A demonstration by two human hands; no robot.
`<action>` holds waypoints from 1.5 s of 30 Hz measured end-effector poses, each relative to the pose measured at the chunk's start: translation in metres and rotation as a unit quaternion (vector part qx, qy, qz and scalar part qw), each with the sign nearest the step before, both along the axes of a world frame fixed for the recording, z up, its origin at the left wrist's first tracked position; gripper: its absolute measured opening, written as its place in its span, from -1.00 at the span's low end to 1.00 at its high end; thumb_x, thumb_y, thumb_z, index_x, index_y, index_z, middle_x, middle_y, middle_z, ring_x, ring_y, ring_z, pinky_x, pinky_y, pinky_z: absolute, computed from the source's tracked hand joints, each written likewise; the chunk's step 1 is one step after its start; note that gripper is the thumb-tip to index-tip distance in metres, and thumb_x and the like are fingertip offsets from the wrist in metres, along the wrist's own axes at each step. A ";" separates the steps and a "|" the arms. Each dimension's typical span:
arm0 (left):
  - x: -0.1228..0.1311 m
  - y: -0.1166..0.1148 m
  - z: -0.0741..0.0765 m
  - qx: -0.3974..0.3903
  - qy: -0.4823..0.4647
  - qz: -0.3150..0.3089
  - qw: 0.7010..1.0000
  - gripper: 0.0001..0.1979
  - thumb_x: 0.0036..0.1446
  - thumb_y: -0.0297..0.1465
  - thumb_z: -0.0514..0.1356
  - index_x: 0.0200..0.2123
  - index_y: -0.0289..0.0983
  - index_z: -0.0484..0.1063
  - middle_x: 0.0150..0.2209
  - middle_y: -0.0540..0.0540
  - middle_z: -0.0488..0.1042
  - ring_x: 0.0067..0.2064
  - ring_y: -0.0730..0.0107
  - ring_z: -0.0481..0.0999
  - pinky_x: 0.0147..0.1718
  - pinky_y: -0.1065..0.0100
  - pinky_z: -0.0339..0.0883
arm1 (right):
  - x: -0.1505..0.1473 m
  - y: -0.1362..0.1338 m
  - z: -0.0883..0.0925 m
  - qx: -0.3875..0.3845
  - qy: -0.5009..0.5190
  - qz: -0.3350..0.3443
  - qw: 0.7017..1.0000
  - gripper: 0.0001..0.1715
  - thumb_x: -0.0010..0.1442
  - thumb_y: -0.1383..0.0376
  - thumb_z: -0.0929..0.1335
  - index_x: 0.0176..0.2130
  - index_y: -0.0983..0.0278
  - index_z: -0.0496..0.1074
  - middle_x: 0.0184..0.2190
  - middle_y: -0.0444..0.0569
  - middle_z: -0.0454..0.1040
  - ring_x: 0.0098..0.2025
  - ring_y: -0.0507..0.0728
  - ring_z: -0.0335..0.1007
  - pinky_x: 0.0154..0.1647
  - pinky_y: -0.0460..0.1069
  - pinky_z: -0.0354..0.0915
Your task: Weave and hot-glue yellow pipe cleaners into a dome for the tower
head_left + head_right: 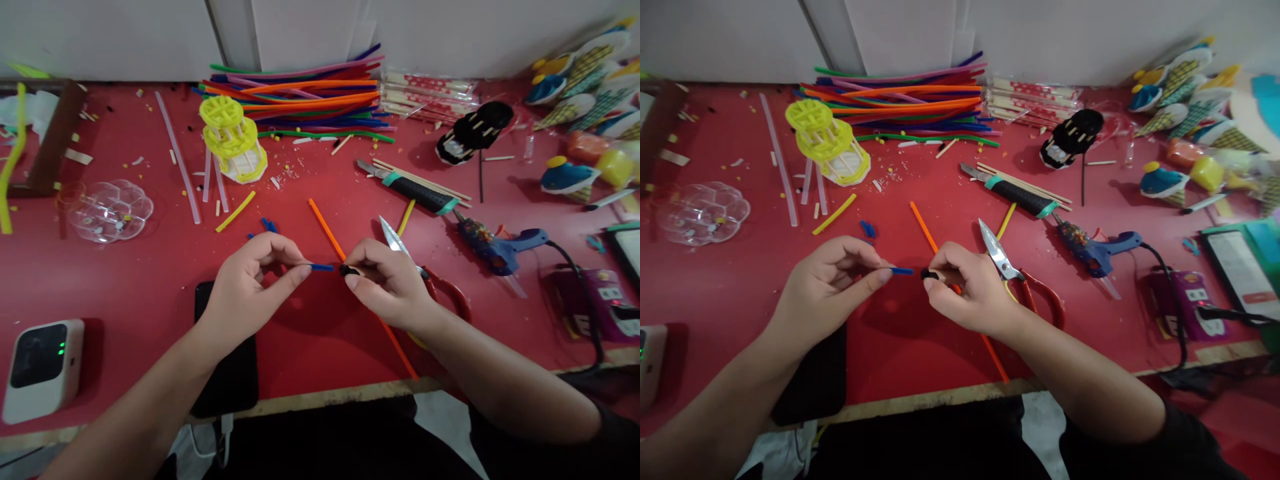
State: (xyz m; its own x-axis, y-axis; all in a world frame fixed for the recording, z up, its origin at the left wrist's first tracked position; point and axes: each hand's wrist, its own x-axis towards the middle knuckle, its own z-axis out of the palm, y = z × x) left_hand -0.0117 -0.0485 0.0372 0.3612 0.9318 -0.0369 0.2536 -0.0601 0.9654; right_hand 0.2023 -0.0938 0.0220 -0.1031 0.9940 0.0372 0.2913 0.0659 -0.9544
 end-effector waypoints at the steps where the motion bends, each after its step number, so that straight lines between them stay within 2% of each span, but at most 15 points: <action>1: 0.000 0.000 -0.001 -0.012 -0.009 0.000 1.000 -0.86 0.11 -0.41 0.36 -0.33 -0.21 0.43 -0.34 -0.02 0.62 -0.29 0.38 0.64 -0.28 0.41 0.51 | 0.000 0.000 0.000 0.000 -0.002 0.001 1.000 -0.85 0.14 0.30 0.36 -0.43 0.20 0.28 -0.63 -0.27 0.17 -0.60 -0.07 0.03 -0.62 -0.11 -0.03; 9: 0.001 0.001 -0.002 -0.051 -0.024 0.002 0.998 -0.71 0.10 -0.39 0.37 -0.42 -0.20 0.25 -0.37 -0.04 0.63 -0.28 0.35 0.67 -0.39 0.44 0.44 | 0.000 0.000 0.001 -0.019 -0.009 0.003 1.000 -0.88 0.14 0.33 0.32 -0.43 0.20 0.29 -0.62 -0.27 0.16 -0.58 -0.06 0.04 -0.59 -0.10 -0.01; 20: 0.000 0.000 -0.002 -0.057 -0.030 -0.002 0.998 -0.69 0.12 -0.39 0.36 -0.42 -0.20 0.22 -0.36 -0.03 0.64 -0.32 0.38 0.65 -0.40 0.44 0.41 | -0.001 0.000 0.000 -0.029 -0.001 -0.002 1.000 -0.88 0.14 0.30 0.35 -0.43 0.21 0.31 -0.62 -0.25 0.20 -0.58 -0.05 0.06 -0.58 -0.09 -0.02; 27: -0.001 0.001 -0.005 -0.039 -0.023 0.012 0.999 -0.73 0.13 -0.38 0.35 -0.40 -0.19 0.25 -0.34 -0.03 0.65 -0.31 0.37 0.66 -0.35 0.39 0.43 | 0.003 0.005 -0.003 -0.029 0.045 -0.096 0.994 -0.76 0.22 0.17 0.35 -0.43 0.21 0.33 -0.55 -0.20 0.27 -0.49 -0.01 0.15 -0.48 -0.07 0.11; 30: -0.002 0.002 -0.004 0.005 -0.003 0.025 1.000 -0.78 0.15 -0.40 0.34 -0.37 -0.19 0.30 -0.34 -0.01 0.64 -0.29 0.39 0.65 -0.30 0.38 0.44 | 0.002 0.006 -0.008 -0.030 0.063 -0.119 0.990 -0.73 0.26 0.13 0.37 -0.39 0.21 0.34 -0.53 -0.22 0.26 -0.49 -0.02 0.13 -0.48 -0.07 0.11; 33: -0.004 0.005 -0.003 0.092 0.076 0.038 0.992 -0.90 0.21 -0.39 0.31 -0.29 -0.20 0.42 -0.31 0.00 0.64 -0.27 0.39 0.63 -0.25 0.37 0.43 | 0.001 0.008 -0.016 -0.024 0.079 -0.149 0.985 -0.69 0.33 0.02 0.36 -0.27 0.20 0.36 -0.46 -0.20 0.31 -0.48 -0.02 0.16 -0.47 -0.06 0.15; 35: -0.007 0.008 -0.005 0.164 0.149 0.031 0.975 -0.95 0.25 -0.39 0.28 -0.20 -0.18 0.51 -0.26 -0.02 0.65 -0.22 0.34 0.63 -0.20 0.34 0.44 | 0.001 0.009 -0.020 -0.014 0.098 -0.162 0.982 -0.65 0.35 -0.03 0.35 -0.18 0.19 0.35 -0.39 -0.17 0.37 -0.46 -0.02 0.22 -0.45 -0.06 0.23; 37: -0.010 0.012 -0.009 0.230 0.208 0.005 0.951 -0.87 0.29 -0.40 0.25 -0.12 -0.17 0.56 -0.22 -0.05 0.67 -0.17 0.27 0.62 -0.14 0.28 0.45 | 0.003 0.012 -0.020 0.006 0.107 -0.172 0.979 -0.65 0.34 -0.03 0.37 -0.12 0.18 0.35 -0.32 -0.14 0.41 -0.43 -0.02 0.29 -0.40 -0.04 0.31; 41: -0.013 0.018 -0.020 0.322 0.237 -0.084 0.913 -0.80 0.33 -0.45 0.18 -0.09 -0.20 0.60 -0.23 -0.09 0.70 -0.19 0.21 0.58 -0.12 0.21 0.43 | 0.011 0.017 -0.008 0.044 0.080 -0.184 0.979 -0.71 0.24 0.11 0.47 -0.10 0.17 0.45 -0.30 -0.14 0.43 -0.34 0.02 0.37 -0.26 0.00 0.40; 45: -0.014 0.020 -0.028 0.347 0.233 -0.131 0.899 -0.79 0.32 -0.50 0.17 -0.19 -0.20 0.63 -0.27 -0.08 0.68 -0.21 0.22 0.53 -0.10 0.18 0.39 | 0.031 0.021 0.014 0.101 0.070 -0.231 0.965 -0.76 0.17 0.22 0.50 -0.12 0.15 0.54 -0.28 -0.12 0.52 -0.29 0.04 0.44 -0.24 0.00 0.41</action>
